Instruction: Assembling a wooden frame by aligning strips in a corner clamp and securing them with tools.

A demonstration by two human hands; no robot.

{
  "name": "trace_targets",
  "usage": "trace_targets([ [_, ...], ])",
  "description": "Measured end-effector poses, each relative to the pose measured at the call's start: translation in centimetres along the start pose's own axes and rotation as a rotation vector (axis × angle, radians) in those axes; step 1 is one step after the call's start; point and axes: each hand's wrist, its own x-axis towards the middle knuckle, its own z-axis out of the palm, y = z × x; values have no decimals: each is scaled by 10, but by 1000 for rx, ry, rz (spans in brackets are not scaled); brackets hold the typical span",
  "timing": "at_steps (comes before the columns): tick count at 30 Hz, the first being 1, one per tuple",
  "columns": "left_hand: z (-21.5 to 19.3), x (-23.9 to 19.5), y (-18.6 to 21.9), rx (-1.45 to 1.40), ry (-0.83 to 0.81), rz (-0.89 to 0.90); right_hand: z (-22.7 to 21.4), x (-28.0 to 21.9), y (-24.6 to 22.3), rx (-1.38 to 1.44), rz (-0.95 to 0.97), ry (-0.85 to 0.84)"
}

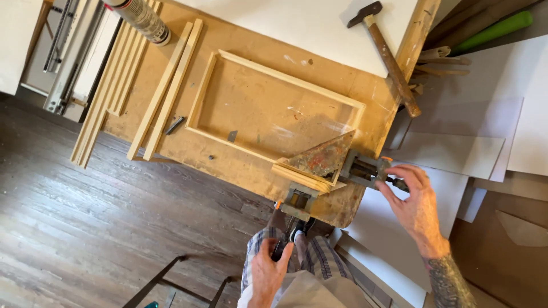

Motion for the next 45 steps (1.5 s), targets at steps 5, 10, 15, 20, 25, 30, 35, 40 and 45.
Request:
trace_targets([
  [5,22,6,-17,73,51,251,41,9,-68,138,-199,-304],
  [10,0,15,-15,-259,-224,279,89,6,-78,-144,-400,-119],
  [15,-21,18,-5,-843,-698,164,96,2,-80,-189,-362,-149],
  [20,-25,26,-9,-848,-790,102,99,0,-80,-147,-396,-103],
  [25,-42,14,9,-790,-776,175,108,5,-88,-155,-376,-115],
  [30,-30,27,-3,-770,-738,165,105,14,-105,-292,-408,-50],
  [35,-46,27,38,-50,235,643,38,29,-96,289,43,-199],
  [40,-64,29,201,133,303,1089,1,7,-30,43,111,-14],
  [45,-21,90,239,500,101,1084,-7,-16,27,-257,162,97],
])
